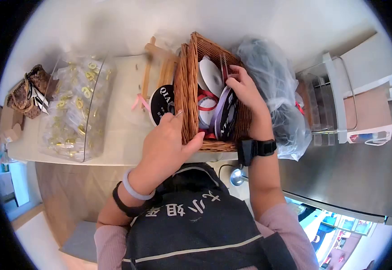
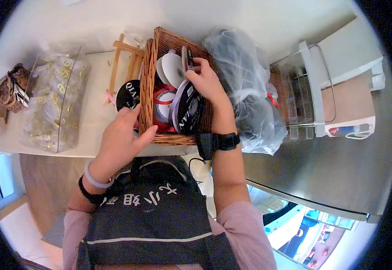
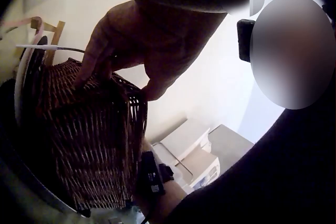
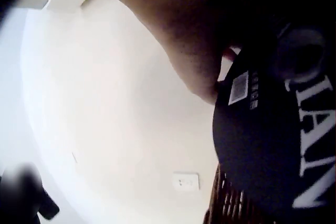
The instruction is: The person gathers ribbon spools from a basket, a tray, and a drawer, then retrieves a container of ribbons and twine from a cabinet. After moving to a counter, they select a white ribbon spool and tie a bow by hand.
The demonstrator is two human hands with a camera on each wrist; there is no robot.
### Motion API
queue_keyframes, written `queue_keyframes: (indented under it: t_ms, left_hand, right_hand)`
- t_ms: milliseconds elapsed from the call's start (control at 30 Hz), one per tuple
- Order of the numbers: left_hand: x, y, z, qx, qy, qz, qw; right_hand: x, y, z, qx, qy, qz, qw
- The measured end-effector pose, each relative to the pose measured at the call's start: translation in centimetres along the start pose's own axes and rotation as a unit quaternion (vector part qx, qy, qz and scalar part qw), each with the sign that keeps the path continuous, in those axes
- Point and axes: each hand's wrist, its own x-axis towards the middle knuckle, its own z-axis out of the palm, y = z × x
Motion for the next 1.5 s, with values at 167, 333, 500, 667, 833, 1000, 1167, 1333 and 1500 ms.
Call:
queue_keyframes:
  t_ms: [167, 333, 500, 667, 833, 1000, 1167, 1333, 1500]
  left_hand:
    - [0.1, 0.4, -0.1, -0.006, 0.006, -0.005, 1.0]
    - [0.0, 0.0, 0.2, -0.021, 0.041, 0.006, 0.999]
    - [0.1, 0.2, 0.2, -0.013, 0.045, 0.013, 0.999]
    - [1.0, -0.5, -1.7, -0.003, -0.019, 0.0, 1.0]
    - [3.0, -3.5, -4.9, -0.036, -0.022, -0.035, 0.998]
    - [5.2, -0.9, -6.3, -0.126, -0.172, -0.156, 0.964]
    - [7.8, -0.4, -5.3, -0.175, -0.259, -0.291, 0.904]
    - [9.9, 1.4, -3.5, -0.175, -0.345, -0.34, 0.857]
    - [11.5, 1.7, -1.9, -0.14, -0.316, -0.394, 0.852]
  right_hand:
    - [1.1, -4.9, 2.1, -0.268, -0.068, 0.06, 0.959]
    - [1.3, -1.3, -0.6, -0.067, -0.096, 0.031, 0.993]
    - [0.2, 1.1, -1.4, 0.027, -0.019, 0.003, 0.999]
    - [0.6, 3.1, -1.4, 0.026, 0.045, -0.024, 0.998]
    - [-5.1, -2.1, -0.8, -0.083, 0.264, -0.135, 0.952]
    - [-9.2, -3.4, 1.2, -0.268, 0.051, -0.316, 0.909]
    - [-9.5, -1.6, -1.0, -0.11, 0.109, -0.242, 0.958]
    - [-10.3, 0.1, -3.0, -0.126, 0.196, -0.204, 0.951]
    - [-11.1, -0.1, -2.8, -0.066, 0.195, -0.196, 0.959]
